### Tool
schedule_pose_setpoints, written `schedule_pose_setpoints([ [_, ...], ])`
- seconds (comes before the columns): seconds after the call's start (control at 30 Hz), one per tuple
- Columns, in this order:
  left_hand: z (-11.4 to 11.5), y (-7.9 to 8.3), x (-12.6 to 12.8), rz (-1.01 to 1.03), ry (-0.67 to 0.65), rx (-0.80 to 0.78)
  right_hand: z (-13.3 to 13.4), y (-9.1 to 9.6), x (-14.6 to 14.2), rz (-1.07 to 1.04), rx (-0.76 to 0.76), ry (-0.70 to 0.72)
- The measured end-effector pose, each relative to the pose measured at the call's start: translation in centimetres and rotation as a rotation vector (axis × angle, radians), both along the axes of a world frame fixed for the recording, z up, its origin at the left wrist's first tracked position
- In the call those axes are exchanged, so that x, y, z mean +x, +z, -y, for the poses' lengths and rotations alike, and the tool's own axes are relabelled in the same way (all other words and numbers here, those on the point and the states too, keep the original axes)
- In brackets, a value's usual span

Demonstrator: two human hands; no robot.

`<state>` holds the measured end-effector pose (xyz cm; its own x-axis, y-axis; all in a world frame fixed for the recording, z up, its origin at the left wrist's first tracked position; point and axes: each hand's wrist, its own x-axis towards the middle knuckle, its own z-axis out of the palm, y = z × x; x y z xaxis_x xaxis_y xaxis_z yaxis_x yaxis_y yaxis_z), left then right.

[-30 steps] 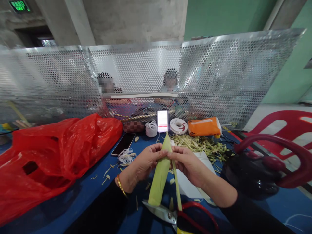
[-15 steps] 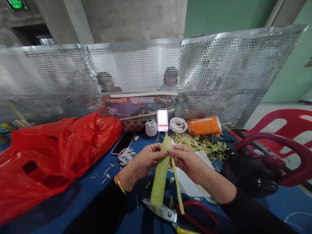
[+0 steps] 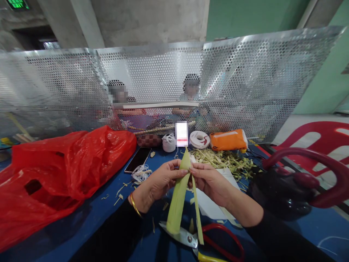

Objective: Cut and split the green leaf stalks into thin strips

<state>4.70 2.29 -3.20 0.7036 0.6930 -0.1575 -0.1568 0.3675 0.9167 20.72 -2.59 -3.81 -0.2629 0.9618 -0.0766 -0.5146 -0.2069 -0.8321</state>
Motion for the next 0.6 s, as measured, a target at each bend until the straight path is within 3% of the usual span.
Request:
schedule_pose_setpoints([
  [0.13,-0.16,-0.05,-0.14,0.008,-0.019,0.018,-0.16,0.05,0.26,-0.017,0.014,0.029],
  [0.47,-0.19,-0.12,-0.32,-0.088,-0.042,0.083,0.13,0.01,-0.19,0.156,0.115,-0.094],
  [0.6,0.31,0.16,0.24,-0.114,0.043,0.085,0.23,0.16,-0.33,0.219,0.128,-0.132],
])
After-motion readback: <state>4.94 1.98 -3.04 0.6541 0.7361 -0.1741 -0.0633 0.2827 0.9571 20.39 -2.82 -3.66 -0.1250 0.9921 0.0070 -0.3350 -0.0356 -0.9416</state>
